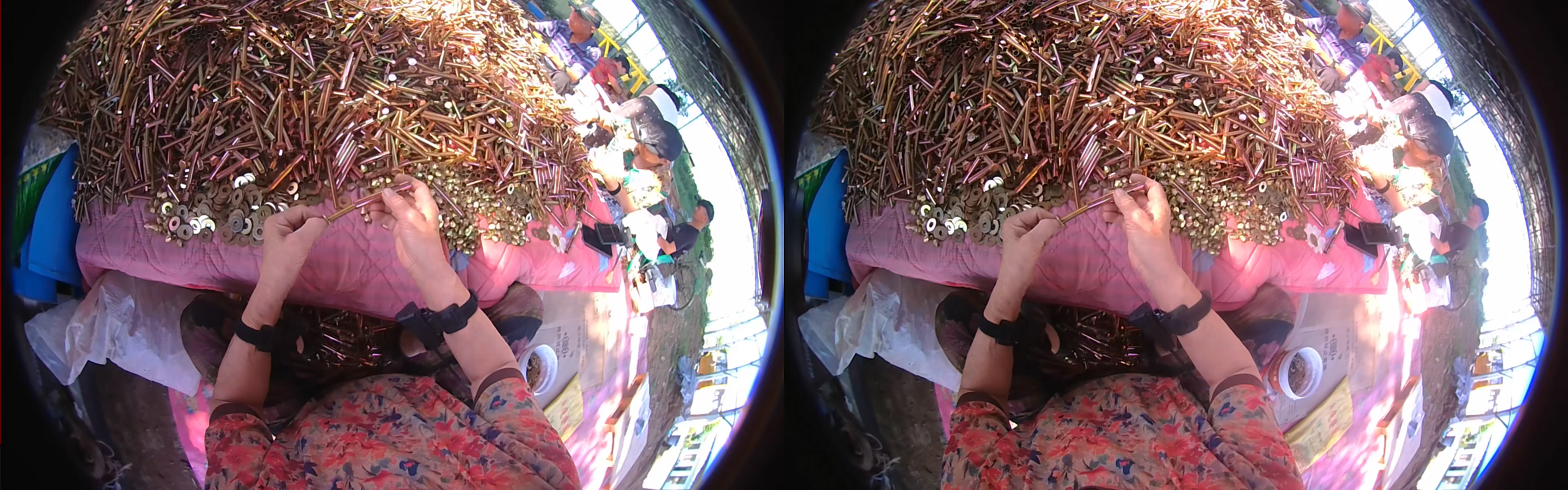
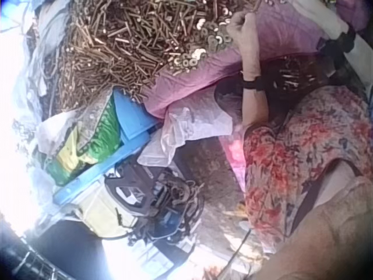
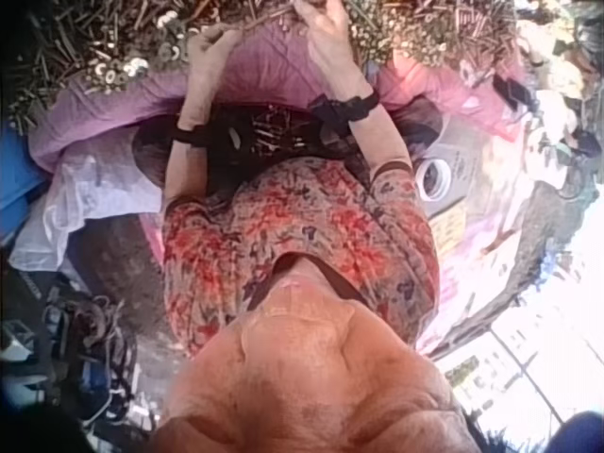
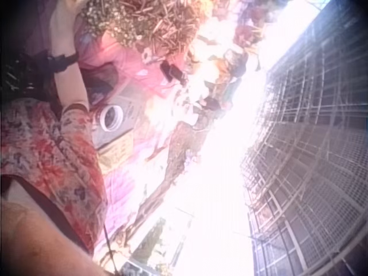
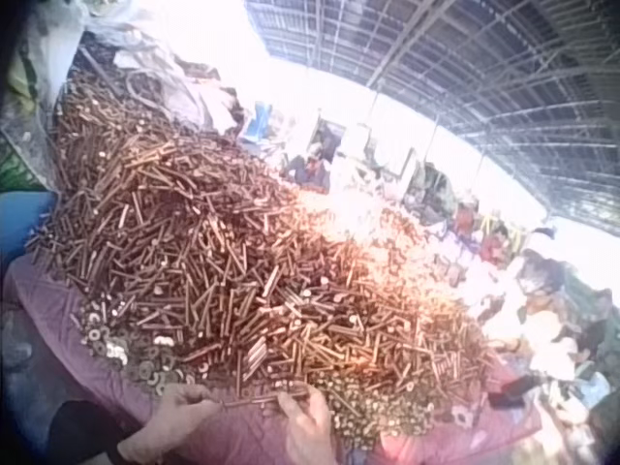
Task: Sorting and assembling bolts and washers from a large pile.
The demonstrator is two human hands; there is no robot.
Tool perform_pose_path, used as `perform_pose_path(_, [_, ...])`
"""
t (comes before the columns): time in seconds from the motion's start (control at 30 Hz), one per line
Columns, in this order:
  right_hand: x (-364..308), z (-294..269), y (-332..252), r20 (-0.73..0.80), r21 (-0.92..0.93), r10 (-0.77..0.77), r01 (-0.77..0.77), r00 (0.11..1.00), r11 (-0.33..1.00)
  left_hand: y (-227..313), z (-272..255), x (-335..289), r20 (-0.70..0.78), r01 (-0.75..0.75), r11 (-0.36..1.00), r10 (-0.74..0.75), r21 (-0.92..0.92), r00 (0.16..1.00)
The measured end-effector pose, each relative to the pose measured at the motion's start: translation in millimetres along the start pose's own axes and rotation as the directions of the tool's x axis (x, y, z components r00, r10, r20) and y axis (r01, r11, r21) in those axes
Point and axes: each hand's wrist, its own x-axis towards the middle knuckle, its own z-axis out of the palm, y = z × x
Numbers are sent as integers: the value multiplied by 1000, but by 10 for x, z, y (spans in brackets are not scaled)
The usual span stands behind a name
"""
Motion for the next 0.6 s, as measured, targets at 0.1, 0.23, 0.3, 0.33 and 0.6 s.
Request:
perform_pose_path(0.1, [-95, 116, -59, -62, -278, -115, 93, 991, 956, -2, 93, -4, -19, -105, 991, 107, 80, 994])
perform_pose_path(0.23, [-80, 94, -18, -53, -173, -114, 104, 992, 979, -9, 208, 54, -134, -58, 973, 28, -224, 991])
perform_pose_path(0.3, [-78, 65, 0, -56, -91, -103, 97, 993, 991, 1, 229, 69, -151, 17, 936, -75, -351, 986])
perform_pose_path(0.33, [-85, 52, 2, -27, -127, -86, 82, 996, 988, -5, 230, 72, -93, 71, 920, -115, -386, 989])
perform_pose_path(0.6, [-200, 76, 26, 138, -750, -322, 312, 937, 584, -34, 328, 119, 40, 218, 889, -221, -403, 975])
